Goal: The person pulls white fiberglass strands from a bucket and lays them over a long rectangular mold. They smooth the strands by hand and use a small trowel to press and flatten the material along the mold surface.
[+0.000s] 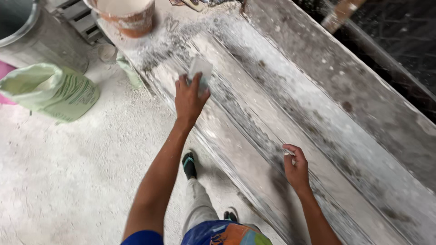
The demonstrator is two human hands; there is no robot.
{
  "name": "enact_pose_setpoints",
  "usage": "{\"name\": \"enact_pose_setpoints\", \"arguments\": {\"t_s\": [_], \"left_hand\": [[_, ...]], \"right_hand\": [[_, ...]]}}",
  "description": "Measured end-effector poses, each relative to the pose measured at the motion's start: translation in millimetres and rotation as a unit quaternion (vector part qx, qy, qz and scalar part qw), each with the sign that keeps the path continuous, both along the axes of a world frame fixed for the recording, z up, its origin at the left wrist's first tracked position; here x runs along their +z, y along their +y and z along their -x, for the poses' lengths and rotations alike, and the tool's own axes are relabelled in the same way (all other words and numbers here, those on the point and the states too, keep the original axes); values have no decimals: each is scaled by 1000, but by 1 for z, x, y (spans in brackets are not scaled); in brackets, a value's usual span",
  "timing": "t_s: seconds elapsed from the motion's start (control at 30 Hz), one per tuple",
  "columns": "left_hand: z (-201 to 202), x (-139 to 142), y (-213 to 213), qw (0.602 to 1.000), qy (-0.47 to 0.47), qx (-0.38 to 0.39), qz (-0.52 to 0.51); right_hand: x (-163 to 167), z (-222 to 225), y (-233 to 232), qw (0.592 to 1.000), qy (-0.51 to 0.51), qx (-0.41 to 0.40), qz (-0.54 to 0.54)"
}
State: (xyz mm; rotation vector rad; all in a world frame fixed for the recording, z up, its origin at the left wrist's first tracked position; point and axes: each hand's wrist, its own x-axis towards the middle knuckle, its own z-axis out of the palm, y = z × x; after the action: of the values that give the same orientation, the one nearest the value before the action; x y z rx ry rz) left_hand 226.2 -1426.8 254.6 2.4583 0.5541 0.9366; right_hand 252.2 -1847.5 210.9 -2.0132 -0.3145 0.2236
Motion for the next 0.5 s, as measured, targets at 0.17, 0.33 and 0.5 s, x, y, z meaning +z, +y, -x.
{"name": "enact_pose_setpoints", "arguments": {"t_s": [0.17,0.33,0.5], "left_hand": [[-115,-5,40,969,75,-212,103],[-171,-25,154,990,27,-4,136],[-192,-60,239,890,-99,6,445]], "right_hand": [[-23,-87,140,979,-123,57,154],[-27,-162,244,902,-202,229,306],[-29,-226,351,819,-295,331,365]]}}
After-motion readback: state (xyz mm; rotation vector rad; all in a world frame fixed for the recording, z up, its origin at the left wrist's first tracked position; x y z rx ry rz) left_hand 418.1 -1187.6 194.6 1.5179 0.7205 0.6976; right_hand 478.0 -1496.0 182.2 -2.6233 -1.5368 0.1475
